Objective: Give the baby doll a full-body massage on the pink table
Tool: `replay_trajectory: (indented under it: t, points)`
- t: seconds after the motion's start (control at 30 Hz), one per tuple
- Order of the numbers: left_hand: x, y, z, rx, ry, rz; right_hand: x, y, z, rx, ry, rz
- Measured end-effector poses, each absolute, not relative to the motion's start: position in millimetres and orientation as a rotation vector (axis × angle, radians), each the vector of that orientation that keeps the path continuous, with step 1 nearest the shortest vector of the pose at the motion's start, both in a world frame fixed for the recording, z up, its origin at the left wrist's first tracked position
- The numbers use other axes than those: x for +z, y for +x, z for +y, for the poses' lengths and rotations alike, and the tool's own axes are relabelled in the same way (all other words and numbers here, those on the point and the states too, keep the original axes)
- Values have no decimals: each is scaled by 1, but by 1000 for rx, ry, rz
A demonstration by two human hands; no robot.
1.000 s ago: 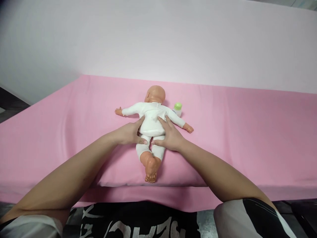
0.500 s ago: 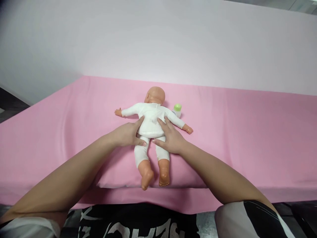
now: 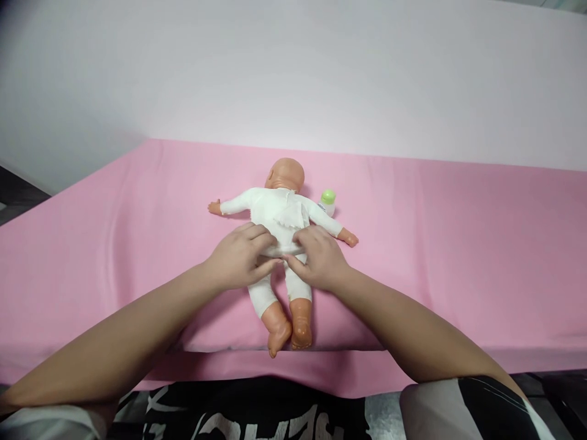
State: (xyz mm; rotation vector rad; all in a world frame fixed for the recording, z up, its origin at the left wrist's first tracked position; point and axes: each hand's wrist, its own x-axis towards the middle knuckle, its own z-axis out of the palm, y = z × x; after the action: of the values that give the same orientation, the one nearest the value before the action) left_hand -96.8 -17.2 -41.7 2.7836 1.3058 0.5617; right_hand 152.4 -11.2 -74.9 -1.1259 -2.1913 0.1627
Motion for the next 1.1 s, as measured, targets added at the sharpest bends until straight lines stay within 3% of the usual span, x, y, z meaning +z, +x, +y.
replay_trajectory:
  t: [0.2,0.47,0.87,0.97,1.1]
  points:
    - [-36,-92,-21,334,2791,1149,-73,146,-17,290,-1023,-2371]
    - [-35,-99,-26,443,2753,1105,-76,143,-28,246,-894,-2281]
    - [-31,-94,-25,255,2478,1858,-77,148,-24,229,-934,-2114]
    - [-32,-96,-28,415,2556,1857,-75,148,-24,163,-907,-2096]
    - [-37,-95,-32,636,2820,1446,-73,147,-23,141,-924,-2142]
